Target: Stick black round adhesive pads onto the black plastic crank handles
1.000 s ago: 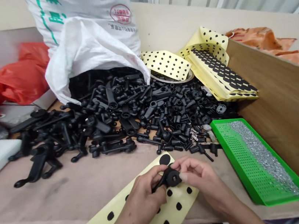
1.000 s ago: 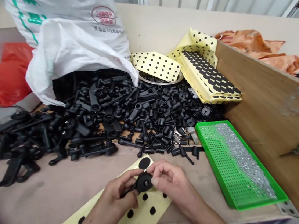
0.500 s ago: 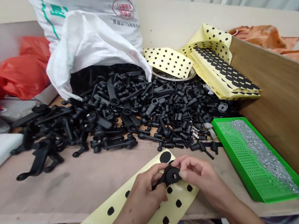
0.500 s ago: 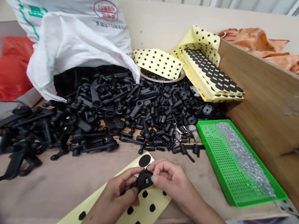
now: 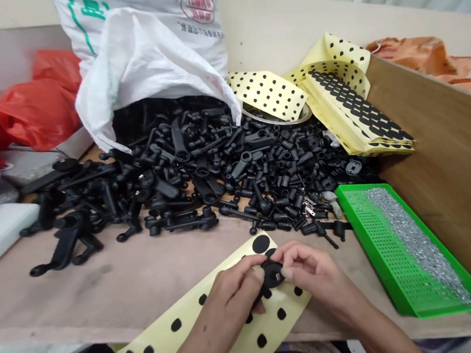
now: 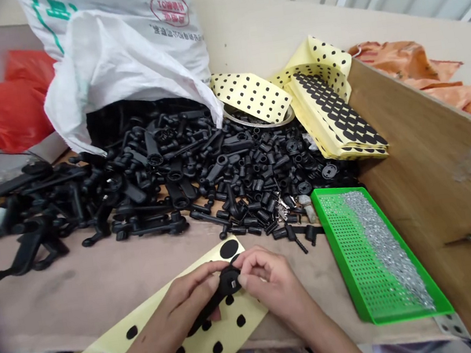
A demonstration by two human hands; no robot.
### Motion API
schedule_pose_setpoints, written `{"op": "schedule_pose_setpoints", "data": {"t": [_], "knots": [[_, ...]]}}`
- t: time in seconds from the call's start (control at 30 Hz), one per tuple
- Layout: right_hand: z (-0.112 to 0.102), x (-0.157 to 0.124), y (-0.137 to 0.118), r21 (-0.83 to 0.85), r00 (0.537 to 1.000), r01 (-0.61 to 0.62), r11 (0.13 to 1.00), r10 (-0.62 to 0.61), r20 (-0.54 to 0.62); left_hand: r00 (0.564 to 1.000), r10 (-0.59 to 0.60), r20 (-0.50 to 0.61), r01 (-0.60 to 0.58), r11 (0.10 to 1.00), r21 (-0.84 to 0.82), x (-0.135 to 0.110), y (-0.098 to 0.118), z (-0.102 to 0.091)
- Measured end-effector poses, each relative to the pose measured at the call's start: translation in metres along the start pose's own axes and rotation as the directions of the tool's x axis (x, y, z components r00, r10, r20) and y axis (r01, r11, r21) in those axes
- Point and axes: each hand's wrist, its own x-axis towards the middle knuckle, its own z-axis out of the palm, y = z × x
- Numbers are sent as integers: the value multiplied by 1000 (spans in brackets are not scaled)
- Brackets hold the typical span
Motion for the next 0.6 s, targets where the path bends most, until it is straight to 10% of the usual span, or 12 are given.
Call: {"op": "schedule_pose_setpoints", "data": {"t": [0.27,0.6], "knots": [[6,0,11,-205,988,136,969,-148,-42,990,61,-124,-71,995,-76,5,-21,8],[46,4,28,267,992,-122,956,106,74,965,73,-251,-93,993,-70,-17,-24,-1]]}}
